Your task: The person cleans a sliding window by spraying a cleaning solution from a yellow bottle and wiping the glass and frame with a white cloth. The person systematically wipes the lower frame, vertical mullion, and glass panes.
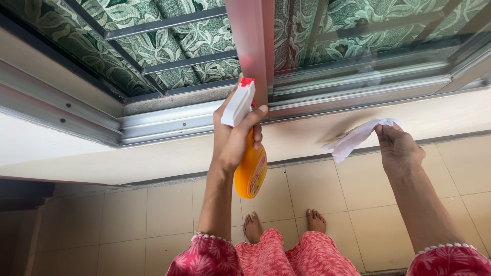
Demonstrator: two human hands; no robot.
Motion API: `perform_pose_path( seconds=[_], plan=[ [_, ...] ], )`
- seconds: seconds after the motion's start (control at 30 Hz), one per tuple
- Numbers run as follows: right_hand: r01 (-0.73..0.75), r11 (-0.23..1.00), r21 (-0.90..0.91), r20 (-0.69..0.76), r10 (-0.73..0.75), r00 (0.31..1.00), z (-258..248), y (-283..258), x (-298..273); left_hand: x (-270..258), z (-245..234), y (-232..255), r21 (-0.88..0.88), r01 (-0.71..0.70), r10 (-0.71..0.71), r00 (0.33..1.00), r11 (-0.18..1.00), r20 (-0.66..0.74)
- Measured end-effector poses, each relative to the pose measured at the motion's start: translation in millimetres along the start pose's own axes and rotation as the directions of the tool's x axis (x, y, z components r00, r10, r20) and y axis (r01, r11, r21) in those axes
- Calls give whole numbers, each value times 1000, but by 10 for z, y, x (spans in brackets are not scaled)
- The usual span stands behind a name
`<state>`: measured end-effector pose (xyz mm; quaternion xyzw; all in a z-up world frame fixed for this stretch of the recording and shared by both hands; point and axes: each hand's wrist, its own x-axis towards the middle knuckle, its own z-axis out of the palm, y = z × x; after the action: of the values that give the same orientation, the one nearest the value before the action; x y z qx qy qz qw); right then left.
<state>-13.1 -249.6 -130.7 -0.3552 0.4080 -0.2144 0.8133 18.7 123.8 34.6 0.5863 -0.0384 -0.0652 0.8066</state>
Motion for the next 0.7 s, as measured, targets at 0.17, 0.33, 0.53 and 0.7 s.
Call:
perform_pose_path(
  seconds=[0.17, 0.33, 0.53, 0.7],
  plan=[
    [18, 1000, -16, -17, -18, 1000, 109, 6, -119, 38, 98, 2, 27, 35, -37, 997, 999, 70],
    [38, 998, -45, -2, -38, 999, 168, -49, -199, 85, 236, -10, 76, 58, -66, 992, 995, 109],
    [86, 995, -54, 81, -81, 993, 221, -186, -183, 130, 369, -80, 62, 42, -51, 987, 997, 154],
    [144, 989, -41, 137, -137, 981, 332, -278, -85, 133, 391, -97, 59, 58, -67, 985, 997, 156]
  ],
)
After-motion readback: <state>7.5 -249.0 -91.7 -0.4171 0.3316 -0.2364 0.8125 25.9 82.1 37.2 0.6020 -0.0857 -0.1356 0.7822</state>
